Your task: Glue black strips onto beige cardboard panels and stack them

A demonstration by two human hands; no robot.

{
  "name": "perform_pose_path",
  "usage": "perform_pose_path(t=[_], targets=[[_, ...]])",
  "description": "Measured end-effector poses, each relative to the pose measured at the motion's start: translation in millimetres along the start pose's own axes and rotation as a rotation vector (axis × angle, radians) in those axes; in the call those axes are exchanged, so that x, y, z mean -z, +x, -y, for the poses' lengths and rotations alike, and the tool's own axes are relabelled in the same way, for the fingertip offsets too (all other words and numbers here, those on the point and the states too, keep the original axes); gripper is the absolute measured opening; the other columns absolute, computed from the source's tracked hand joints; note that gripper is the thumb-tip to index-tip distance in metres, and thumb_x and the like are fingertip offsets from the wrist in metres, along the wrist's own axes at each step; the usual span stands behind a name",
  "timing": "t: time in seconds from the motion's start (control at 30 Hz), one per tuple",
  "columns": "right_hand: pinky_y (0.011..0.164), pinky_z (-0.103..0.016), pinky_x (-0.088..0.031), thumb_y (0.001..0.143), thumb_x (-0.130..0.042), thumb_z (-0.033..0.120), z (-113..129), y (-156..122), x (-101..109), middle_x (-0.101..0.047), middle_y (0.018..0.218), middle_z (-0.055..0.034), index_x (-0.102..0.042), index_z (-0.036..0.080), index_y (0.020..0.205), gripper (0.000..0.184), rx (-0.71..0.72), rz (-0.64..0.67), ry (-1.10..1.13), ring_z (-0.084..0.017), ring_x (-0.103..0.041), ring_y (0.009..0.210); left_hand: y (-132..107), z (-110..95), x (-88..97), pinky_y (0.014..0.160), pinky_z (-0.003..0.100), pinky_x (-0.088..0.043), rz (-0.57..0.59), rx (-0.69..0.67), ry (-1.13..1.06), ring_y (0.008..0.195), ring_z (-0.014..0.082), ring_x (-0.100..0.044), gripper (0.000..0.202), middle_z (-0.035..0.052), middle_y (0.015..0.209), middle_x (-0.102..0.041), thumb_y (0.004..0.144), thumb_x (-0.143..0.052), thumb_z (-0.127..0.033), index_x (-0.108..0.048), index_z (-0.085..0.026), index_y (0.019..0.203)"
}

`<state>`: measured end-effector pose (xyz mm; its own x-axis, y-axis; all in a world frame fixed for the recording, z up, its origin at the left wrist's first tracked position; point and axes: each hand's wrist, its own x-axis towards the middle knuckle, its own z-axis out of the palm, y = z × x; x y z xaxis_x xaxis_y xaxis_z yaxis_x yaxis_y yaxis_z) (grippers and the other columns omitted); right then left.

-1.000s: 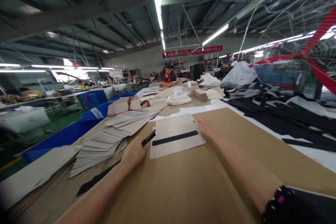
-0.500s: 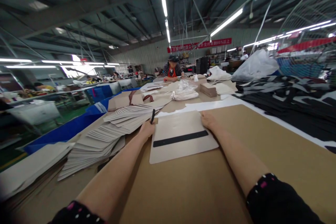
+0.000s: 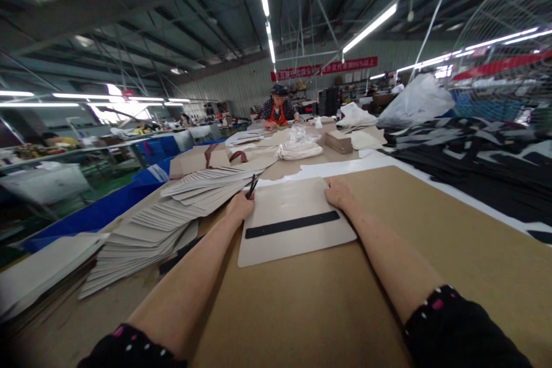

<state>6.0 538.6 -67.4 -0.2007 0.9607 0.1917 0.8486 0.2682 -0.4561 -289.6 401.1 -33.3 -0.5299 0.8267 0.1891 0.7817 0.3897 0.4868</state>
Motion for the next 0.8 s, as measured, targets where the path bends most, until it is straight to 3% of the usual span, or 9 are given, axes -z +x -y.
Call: perform_pose_path(t=[0.17, 0.33, 0.47, 0.8], targets=[[0.083, -0.033, -0.043, 0.08, -0.049, 0.023, 3, -14, 3, -0.069, 0.102, -0.0107, -0.061, 0.017, 0.106, 0.029, -0.006, 0.004, -0.003, -0.026, -0.06, 0.099, -8, 2, 8.0, 0.091, 0.043, -0.051, 0.066, -0.011, -0.016, 0.101, 0.0213, -0.063, 0.038, 0.0062, 0.108, -0.066, 0.089, -0.056, -0.047, -0.06, -0.018, 0.114], [0.079, -0.031, -0.042, 0.082, -0.047, 0.025, 11, -52, 9, -0.068, 0.101, -0.0103, -0.062, 0.017, 0.1, 0.025, 0.006, -0.006, -0.005, -0.024, -0.059, 0.095, -34, 11, 21.5, 0.092, 0.044, -0.051, 0.091, 0.048, -0.023, 0.103, 0.0217, -0.062, 0.038, 0.0068, 0.11, -0.065, 0.09, -0.055, -0.047, -0.06, -0.018, 0.114], [0.075, -0.03, -0.04, 0.085, -0.043, 0.025, 21, -97, 17, -0.068, 0.096, -0.0087, -0.061, 0.018, 0.096, 0.023, 0.001, 0.004, 0.002, -0.023, -0.059, 0.092, -73, 25, 41.6, 0.09, 0.043, -0.052, 0.124, 0.085, -0.049, 0.1, 0.0214, -0.064, 0.04, 0.0061, 0.108, -0.066, 0.089, -0.055, -0.05, -0.061, -0.018, 0.112], [0.071, -0.029, -0.038, 0.087, -0.04, 0.025, 50, -228, 40, -0.066, 0.091, -0.0069, -0.06, 0.018, 0.092, 0.021, 0.009, 0.034, 0.04, -0.02, -0.058, 0.087, -198, 65, 103.5, 0.09, 0.043, -0.052, 0.199, 0.088, -0.075, 0.097, 0.0198, -0.064, 0.035, 0.0054, 0.104, -0.067, 0.09, -0.056, -0.046, -0.062, -0.017, 0.108]])
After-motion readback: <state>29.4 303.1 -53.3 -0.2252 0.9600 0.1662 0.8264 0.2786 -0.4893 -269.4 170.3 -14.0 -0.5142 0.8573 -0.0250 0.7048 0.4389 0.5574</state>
